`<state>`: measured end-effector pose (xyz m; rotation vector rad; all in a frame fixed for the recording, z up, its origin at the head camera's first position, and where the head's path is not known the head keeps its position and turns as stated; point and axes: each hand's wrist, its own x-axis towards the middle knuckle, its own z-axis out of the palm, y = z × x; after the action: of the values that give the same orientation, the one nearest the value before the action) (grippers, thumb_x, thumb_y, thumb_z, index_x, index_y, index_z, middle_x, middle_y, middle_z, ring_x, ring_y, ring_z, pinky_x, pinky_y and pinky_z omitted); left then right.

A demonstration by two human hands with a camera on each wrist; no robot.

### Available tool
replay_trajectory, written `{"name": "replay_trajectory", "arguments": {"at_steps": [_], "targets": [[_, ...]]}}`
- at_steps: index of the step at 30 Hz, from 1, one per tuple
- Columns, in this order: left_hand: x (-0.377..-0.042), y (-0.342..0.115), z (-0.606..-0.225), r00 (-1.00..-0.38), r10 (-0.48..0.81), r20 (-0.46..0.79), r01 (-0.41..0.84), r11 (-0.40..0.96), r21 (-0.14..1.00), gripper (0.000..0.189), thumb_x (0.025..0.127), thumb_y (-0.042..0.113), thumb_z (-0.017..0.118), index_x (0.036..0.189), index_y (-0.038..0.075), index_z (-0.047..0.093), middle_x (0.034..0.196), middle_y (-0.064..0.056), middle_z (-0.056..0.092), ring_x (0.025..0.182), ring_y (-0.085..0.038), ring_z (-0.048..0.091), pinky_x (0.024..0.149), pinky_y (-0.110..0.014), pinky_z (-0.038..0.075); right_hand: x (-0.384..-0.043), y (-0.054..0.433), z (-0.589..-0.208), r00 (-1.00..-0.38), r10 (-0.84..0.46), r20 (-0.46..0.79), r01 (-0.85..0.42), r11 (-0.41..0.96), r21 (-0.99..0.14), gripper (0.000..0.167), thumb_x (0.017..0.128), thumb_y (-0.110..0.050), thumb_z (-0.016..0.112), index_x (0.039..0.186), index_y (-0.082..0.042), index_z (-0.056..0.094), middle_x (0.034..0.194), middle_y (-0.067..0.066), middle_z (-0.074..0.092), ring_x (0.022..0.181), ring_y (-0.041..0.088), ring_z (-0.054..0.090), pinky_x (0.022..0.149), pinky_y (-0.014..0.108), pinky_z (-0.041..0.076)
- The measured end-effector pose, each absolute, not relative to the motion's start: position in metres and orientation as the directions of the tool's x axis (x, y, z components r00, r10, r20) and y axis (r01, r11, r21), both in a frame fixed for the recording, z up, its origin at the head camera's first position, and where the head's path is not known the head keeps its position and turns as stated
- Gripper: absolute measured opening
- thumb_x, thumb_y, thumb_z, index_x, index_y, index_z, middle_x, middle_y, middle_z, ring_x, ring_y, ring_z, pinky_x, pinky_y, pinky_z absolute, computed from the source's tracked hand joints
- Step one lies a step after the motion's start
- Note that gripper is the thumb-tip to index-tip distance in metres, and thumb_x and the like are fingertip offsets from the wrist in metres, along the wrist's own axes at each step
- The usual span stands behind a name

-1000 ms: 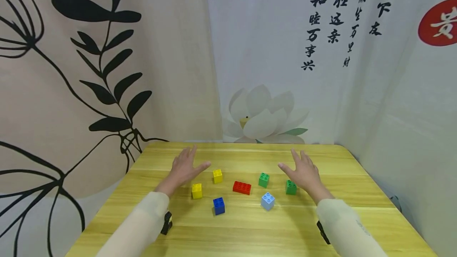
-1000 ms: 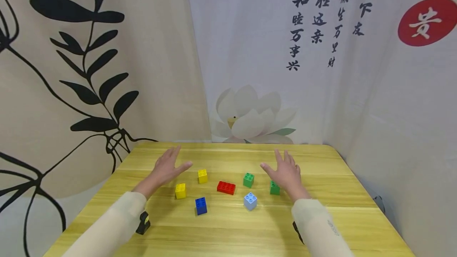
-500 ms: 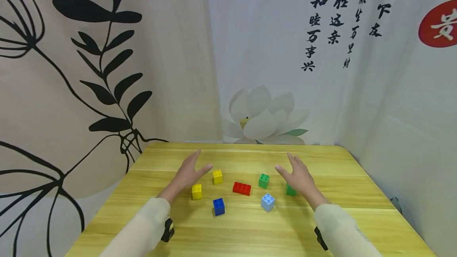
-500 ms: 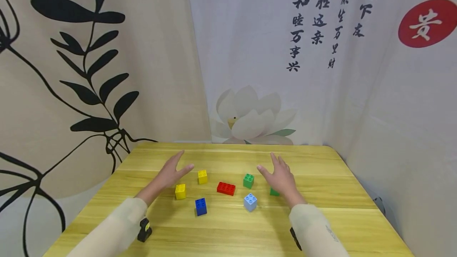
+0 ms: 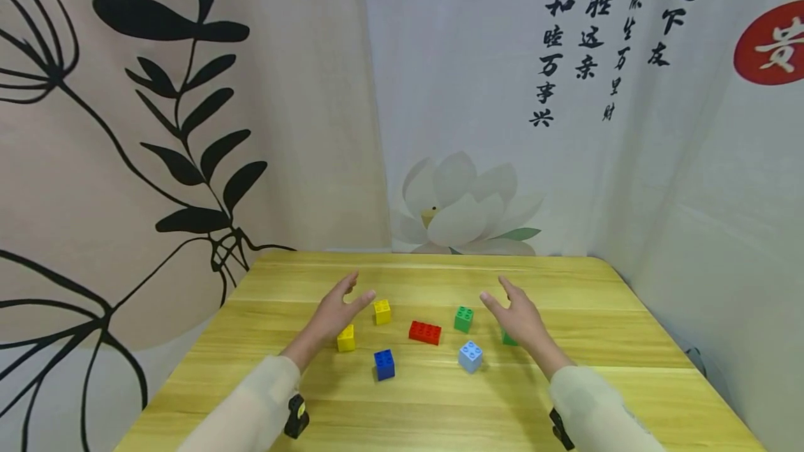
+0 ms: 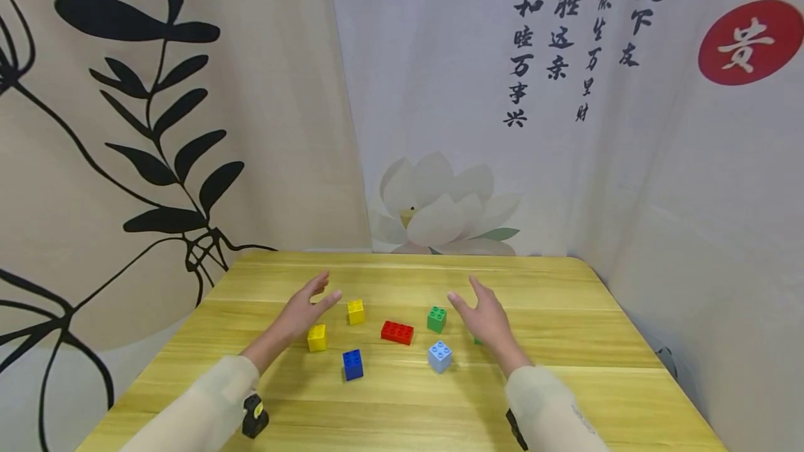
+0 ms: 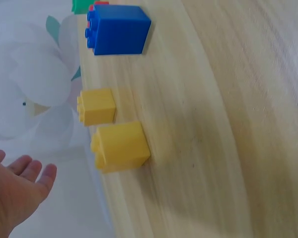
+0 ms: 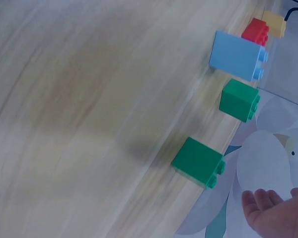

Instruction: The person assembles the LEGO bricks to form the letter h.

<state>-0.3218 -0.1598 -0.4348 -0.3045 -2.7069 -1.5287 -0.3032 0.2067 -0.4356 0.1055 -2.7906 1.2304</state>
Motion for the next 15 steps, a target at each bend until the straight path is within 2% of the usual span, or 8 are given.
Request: {"name": "replay_trajectory", "arguments": {"at_steps": [4,15], "targets": [[-0.317,-0.157,-0.436,-0.982,0.149,0.113,0.17,0.458,0.872,0.081,0.096,0.056,0.057,0.156,0.01,0.029,0.154,-0.02,0.035,0.139,-0.04,0.035,0.107,-0.059,0.035,-0.3,0.203,-0.437,-0.993,-0.016,0.116,-0.099,0.646,-0.757,0.088,0.097,-0.064,0.044,0.157,-0.004,0.023,0.153,0.029,0.031,0.137,0.048,0.034,0.105,0.063,0.033],[-0.299,-0.149,-0.449,-0.982,0.153,0.113,0.168,0.416,0.894,0.07,0.093,0.044,0.068,0.149,0.008,0.043,0.14,-0.015,0.052,0.126,-0.033,0.049,0.101,-0.051,0.044,-0.291,0.2,-0.45,-0.994,0.024,0.111,-0.079,0.554,-0.829,0.074,0.101,-0.053,0.049,0.151,0.0,0.034,0.149,0.027,0.04,0.134,0.045,0.041,0.103,0.057,0.04]]}}
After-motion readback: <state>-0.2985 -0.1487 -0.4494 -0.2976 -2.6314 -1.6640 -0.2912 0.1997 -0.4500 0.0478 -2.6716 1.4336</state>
